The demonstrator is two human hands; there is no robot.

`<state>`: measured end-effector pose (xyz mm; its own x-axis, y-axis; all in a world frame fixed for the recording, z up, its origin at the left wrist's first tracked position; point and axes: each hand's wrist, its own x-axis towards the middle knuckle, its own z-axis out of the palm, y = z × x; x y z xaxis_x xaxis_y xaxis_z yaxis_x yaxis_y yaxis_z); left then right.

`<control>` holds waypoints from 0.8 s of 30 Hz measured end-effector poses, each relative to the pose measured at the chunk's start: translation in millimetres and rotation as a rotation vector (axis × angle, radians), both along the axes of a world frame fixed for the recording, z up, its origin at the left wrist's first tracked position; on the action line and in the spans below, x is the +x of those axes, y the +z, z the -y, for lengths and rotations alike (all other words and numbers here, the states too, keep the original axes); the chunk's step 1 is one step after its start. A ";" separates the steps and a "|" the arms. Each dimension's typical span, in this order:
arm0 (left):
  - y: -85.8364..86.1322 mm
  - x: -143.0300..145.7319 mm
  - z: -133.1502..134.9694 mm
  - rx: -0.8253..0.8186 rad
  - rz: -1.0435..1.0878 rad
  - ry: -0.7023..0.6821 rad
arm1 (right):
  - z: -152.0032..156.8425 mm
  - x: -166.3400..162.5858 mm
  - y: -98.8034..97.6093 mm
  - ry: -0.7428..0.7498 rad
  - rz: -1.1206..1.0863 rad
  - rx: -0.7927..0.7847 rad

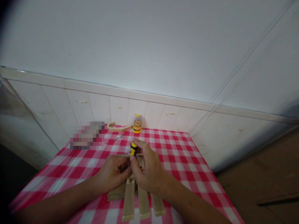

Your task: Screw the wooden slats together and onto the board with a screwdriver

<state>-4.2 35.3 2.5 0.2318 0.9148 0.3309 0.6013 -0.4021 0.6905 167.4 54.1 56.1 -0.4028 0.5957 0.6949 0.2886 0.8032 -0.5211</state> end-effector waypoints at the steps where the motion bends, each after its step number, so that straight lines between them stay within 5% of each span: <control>1: 0.8 -0.3 0.1 0.000 -0.005 -0.001 | 1.2 -0.2 0.3 0.009 -0.006 -0.007; 24: 1.3 0.3 0.7 0.012 0.004 0.006 | -6.7 -0.1 2.5 -0.112 0.047 0.036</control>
<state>-3.9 34.6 3.8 0.2248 0.9122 0.3426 0.6009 -0.4065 0.6882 167.3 60.8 58.6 -0.3673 0.6140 0.6987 0.4012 0.7823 -0.4765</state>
